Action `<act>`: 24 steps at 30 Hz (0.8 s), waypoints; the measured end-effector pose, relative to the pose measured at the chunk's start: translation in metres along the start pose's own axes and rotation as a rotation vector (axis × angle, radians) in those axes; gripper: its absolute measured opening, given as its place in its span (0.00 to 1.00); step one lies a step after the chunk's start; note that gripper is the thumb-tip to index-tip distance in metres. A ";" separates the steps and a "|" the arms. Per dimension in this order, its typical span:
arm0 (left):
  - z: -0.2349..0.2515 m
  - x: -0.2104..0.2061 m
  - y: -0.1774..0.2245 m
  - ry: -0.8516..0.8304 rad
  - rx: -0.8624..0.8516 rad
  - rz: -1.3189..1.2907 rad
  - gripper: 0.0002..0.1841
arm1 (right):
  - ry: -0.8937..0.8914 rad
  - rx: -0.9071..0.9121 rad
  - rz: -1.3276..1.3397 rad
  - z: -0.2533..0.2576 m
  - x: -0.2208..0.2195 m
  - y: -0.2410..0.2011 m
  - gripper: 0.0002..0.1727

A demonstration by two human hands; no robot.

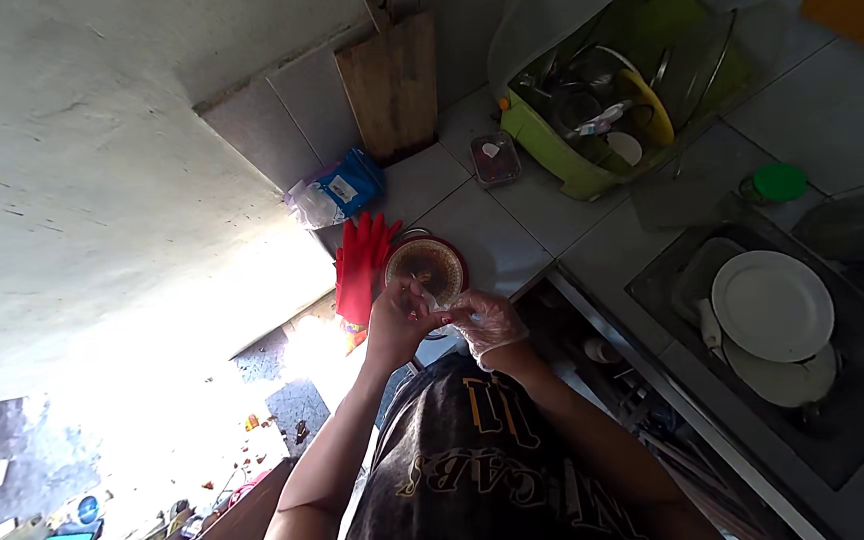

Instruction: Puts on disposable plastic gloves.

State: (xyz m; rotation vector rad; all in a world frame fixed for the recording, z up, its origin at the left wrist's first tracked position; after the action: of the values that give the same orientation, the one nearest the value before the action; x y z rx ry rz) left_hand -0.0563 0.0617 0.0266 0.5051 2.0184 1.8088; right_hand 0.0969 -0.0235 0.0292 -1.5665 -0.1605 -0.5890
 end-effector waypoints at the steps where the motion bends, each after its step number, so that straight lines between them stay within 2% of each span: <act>1: -0.001 -0.001 -0.001 -0.037 -0.006 -0.039 0.28 | 0.006 -0.016 0.017 0.000 0.000 0.001 0.07; 5: -0.003 -0.003 -0.001 -0.100 -0.028 -0.230 0.09 | 0.031 -0.043 0.043 0.001 0.002 0.004 0.07; 6: -0.003 -0.003 0.000 -0.108 -0.014 -0.255 0.08 | 0.031 -0.043 0.039 0.001 0.002 0.004 0.07; 11: -0.002 -0.004 0.005 -0.093 0.047 -0.252 0.14 | 0.010 -0.041 0.064 0.000 0.000 0.005 0.09; 16: 0.002 0.017 0.000 0.139 -0.063 -0.159 0.10 | 0.099 -0.066 0.185 0.002 0.014 0.010 0.07; 18: 0.004 0.020 -0.001 0.167 -0.132 -0.083 0.16 | -0.002 -0.107 0.276 0.003 0.015 0.013 0.09; 21: 0.012 0.005 0.002 -0.110 -0.109 -0.077 0.44 | -0.314 -0.113 0.452 -0.001 0.003 0.013 0.13; 22: 0.014 -0.003 0.004 -0.213 -0.088 -0.110 0.47 | -0.393 -0.097 0.481 -0.002 0.000 0.010 0.13; 24: 0.018 -0.013 0.008 -0.337 -0.008 -0.170 0.38 | -0.503 -0.075 0.502 -0.003 -0.001 0.006 0.11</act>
State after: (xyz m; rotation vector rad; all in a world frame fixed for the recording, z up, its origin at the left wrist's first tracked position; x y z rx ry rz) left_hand -0.0359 0.0719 0.0336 0.5743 1.7671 1.5163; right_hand 0.0977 -0.0268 0.0235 -1.7214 -0.1157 0.1995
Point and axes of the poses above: each hand's wrist, its own z-axis towards the middle knuckle, its own x-axis out of the back of the hand, y = z × x, the point moved 6 cm from there along z, towards the middle knuckle, and after that the axes turned 9 degrees about -z, right-handed, at the moved point
